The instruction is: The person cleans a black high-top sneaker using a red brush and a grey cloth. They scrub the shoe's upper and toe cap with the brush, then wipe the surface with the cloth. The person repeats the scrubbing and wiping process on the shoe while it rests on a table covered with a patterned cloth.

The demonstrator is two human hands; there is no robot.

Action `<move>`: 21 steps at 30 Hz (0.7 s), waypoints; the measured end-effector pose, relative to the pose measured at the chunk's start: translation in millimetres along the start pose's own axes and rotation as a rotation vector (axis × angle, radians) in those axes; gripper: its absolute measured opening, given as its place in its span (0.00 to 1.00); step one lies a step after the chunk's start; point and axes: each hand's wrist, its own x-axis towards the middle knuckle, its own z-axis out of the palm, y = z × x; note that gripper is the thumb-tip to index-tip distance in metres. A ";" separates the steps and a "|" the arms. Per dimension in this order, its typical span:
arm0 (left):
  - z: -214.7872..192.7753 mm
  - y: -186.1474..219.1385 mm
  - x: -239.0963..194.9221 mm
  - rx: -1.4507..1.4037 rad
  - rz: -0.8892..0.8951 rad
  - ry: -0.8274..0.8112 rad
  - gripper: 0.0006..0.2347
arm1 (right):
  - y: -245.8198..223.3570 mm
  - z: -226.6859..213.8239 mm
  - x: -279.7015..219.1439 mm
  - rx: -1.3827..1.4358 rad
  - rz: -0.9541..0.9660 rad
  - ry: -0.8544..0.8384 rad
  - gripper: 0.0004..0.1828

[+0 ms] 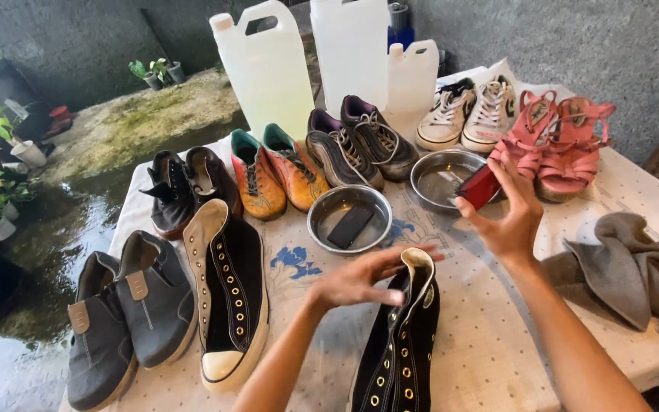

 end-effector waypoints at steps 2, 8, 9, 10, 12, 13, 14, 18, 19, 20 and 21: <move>1.9 -9.4 5.2 0.009 0.036 0.063 0.22 | -0.8 -2.1 -0.1 -0.007 0.010 -0.006 0.40; -9.3 -36.6 24.6 0.250 0.198 0.152 0.04 | -6.1 -2.8 4.4 -0.008 0.022 -0.007 0.40; -9.6 -34.7 27.5 0.356 0.249 0.159 0.04 | -5.1 -2.8 3.3 -0.021 0.011 -0.004 0.40; -8.7 -25.4 26.7 0.356 0.248 0.157 0.04 | -2.1 -2.6 3.1 -0.022 0.013 -0.003 0.40; -5.2 -7.4 21.7 0.505 0.332 0.240 0.06 | 1.9 -1.6 -0.1 -0.007 0.017 -0.007 0.40; -3.7 2.1 14.0 0.505 0.327 0.243 0.06 | 3.2 -1.5 -1.1 -0.003 0.019 -0.010 0.40; -2.1 11.9 6.3 0.555 0.329 0.319 0.09 | 4.2 -1.5 -2.0 0.002 0.026 -0.015 0.40; 11.1 19.6 -30.5 0.690 0.125 0.656 0.13 | -2.8 -2.1 4.5 0.027 0.031 -0.001 0.41; 13.6 11.3 -40.1 0.691 0.119 0.660 0.13 | -0.7 -2.3 3.4 0.032 0.034 -0.006 0.41; 16.1 3.0 -50.0 0.635 -0.031 0.794 0.15 | 1.4 -2.3 2.0 0.017 0.021 -0.004 0.40; 18.6 -5.2 -60.0 0.575 -0.181 0.925 0.17 | 3.4 -2.3 1.0 0.002 0.007 -0.002 0.40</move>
